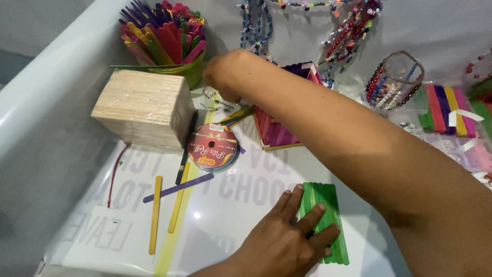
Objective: The person is arranging green popsicle sticks side-by-side on a white surface to create a flat panel, likely for a craft project.
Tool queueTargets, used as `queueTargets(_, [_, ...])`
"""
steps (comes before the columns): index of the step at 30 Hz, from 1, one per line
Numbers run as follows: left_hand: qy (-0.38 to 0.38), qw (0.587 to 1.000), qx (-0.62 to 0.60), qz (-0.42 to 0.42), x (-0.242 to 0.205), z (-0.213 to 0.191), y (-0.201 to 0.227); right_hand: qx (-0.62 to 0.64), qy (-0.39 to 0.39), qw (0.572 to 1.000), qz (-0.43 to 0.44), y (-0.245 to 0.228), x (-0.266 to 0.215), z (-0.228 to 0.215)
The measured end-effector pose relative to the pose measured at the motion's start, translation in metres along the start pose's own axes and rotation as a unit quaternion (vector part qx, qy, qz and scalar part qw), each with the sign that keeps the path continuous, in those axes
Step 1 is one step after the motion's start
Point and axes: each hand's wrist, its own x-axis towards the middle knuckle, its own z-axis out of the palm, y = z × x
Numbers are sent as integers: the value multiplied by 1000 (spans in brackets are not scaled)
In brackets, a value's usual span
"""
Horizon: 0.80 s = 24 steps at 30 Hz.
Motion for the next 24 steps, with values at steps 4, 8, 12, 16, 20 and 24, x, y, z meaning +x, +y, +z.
queueTargets(4, [-23, 1000, 20, -3, -1, 2, 1, 83, 83, 993, -15, 15, -26, -8])
queueTargets(8, [-26, 1000, 10, -5, 1, -3, 4, 224, 292, 916, -163, 49, -51, -5])
queueTargets(12, [-58, 998, 9, -2, 4, -14, 4, 408, 351, 826, -168, 74, -110, 18])
queueTargets(16, [-54, 998, 18, 11, 5, -14, 3, 570, 373, 720, -135, 62, -210, 74])
queueTargets(20, [-82, 996, 30, 20, 5, -13, 2, 753, 273, 595, 66, 44, -231, 181])
queueTargets(24, [-51, 998, 37, 27, 8, -15, 3, 723, 158, 615, 272, 8, -241, 225])
